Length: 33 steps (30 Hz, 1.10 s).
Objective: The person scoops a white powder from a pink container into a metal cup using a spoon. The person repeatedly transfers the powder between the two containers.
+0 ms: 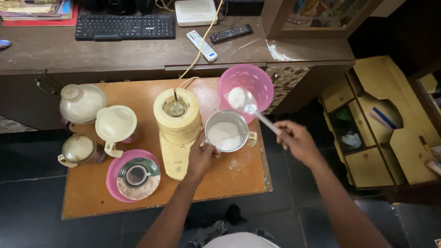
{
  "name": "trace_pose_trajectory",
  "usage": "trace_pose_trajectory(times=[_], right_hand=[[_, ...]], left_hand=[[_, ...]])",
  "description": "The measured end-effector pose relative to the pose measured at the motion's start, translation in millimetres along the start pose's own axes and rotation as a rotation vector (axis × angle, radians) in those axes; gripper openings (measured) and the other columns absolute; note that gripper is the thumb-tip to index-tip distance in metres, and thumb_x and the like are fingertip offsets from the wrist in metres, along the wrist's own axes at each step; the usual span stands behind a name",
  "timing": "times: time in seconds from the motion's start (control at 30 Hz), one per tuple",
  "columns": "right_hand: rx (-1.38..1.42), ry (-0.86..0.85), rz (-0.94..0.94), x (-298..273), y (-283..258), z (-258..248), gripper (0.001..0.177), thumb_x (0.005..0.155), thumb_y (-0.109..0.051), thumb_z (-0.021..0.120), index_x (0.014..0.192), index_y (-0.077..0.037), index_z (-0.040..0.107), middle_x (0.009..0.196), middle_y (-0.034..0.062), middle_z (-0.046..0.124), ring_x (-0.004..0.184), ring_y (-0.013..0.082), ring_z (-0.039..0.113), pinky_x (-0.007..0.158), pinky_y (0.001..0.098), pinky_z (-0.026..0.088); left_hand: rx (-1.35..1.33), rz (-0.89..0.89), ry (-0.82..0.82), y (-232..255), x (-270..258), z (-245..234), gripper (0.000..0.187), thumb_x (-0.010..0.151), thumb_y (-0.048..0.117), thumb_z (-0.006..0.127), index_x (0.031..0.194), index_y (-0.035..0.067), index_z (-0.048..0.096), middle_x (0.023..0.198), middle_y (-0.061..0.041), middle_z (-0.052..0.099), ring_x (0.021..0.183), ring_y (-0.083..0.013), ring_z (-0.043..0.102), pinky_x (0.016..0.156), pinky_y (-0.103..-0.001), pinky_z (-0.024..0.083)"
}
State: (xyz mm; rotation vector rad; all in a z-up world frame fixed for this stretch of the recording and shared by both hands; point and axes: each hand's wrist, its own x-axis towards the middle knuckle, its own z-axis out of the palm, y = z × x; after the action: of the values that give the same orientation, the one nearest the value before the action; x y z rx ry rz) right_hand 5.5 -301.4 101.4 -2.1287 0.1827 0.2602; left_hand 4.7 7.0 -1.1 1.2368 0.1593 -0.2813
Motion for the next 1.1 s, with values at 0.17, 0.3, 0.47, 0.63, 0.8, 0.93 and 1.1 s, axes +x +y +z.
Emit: trace_pose_trajectory(times=[0.17, 0.3, 0.47, 0.63, 0.8, 0.93, 1.1], right_hand=[[0.156, 0.061, -0.115, 20, -10, 1, 0.023, 0.103, -0.014, 0.055, 0.123, -0.003, 0.061, 0.083, 0.0027, 0.064, 0.068, 0.0092, 0.059, 0.062, 0.0265, 0.05], [-0.114, 0.132, -0.067, 25, -17, 10, 0.023, 0.101, -0.014, 0.055, 0.122, -0.004, 0.058, 0.087, 0.0056, 0.064, 0.068, 0.0144, 0.063, 0.063, 0.0317, 0.053], [-0.297, 0.262, -0.067, 26, -16, 15, 0.026, 0.102, -0.016, 0.058, 0.126, -0.006, 0.058, 0.085, 0.0074, 0.065, 0.071, 0.0134, 0.062, 0.066, 0.0319, 0.049], [0.27, 0.088, -0.064, 22, -6, 7, 0.025, 0.1, -0.009, 0.055, 0.123, -0.003, 0.061, 0.084, 0.0033, 0.062, 0.063, 0.0084, 0.051, 0.056, 0.0256, 0.044], [0.288, -0.123, 0.018, 3, -19, 1, 0.029, 0.097, -0.007, 0.058, 0.125, -0.001, 0.064, 0.081, 0.0032, 0.062, 0.059, 0.0078, 0.048, 0.051, 0.0257, 0.04], [-0.027, -0.251, 0.109, -12, -36, -1, 0.037, 0.097, -0.014, 0.059, 0.133, -0.011, 0.065, 0.078, 0.0017, 0.063, 0.057, 0.0089, 0.051, 0.051, 0.0269, 0.045], [-0.299, -0.289, -0.002, -19, -47, 11, 0.04, 0.095, -0.008, 0.052, 0.131, -0.012, 0.068, 0.08, 0.003, 0.072, 0.061, 0.0137, 0.061, 0.057, 0.0308, 0.051]], left_hand=[[0.055, 0.046, -0.051, -4, 1, 5, 0.06, 0.1, 0.002, 0.053, 0.158, 0.007, 0.038, 0.085, -0.008, 0.067, 0.071, -0.0114, 0.065, 0.064, -0.027, 0.056], [0.003, 0.039, -0.079, -5, -1, 13, 0.061, 0.099, 0.0, 0.051, 0.158, 0.008, 0.038, 0.088, -0.007, 0.068, 0.072, -0.0111, 0.064, 0.064, -0.026, 0.055], [0.038, -0.039, -0.019, 3, 5, 11, 0.063, 0.097, 0.0, 0.051, 0.158, 0.009, 0.038, 0.086, -0.009, 0.069, 0.069, -0.0116, 0.065, 0.063, -0.027, 0.056], [-0.026, 0.005, 0.014, 7, 6, 2, 0.063, 0.094, -0.003, 0.05, 0.156, 0.006, 0.041, 0.086, -0.009, 0.069, 0.067, -0.013, 0.064, 0.062, -0.029, 0.057], [-0.042, -0.053, -0.024, 10, 10, 1, 0.065, 0.092, -0.001, 0.05, 0.155, 0.01, 0.044, 0.085, -0.009, 0.068, 0.065, -0.013, 0.064, 0.062, -0.028, 0.057], [-0.048, -0.049, -0.109, 5, 10, -1, 0.063, 0.094, 0.001, 0.051, 0.156, 0.012, 0.044, 0.085, -0.008, 0.068, 0.067, -0.0121, 0.063, 0.063, -0.027, 0.056], [-0.185, 0.017, -0.156, -9, 5, 10, 0.063, 0.098, 0.001, 0.053, 0.157, 0.009, 0.032, 0.091, -0.008, 0.069, 0.073, -0.0133, 0.068, 0.065, -0.027, 0.058]])
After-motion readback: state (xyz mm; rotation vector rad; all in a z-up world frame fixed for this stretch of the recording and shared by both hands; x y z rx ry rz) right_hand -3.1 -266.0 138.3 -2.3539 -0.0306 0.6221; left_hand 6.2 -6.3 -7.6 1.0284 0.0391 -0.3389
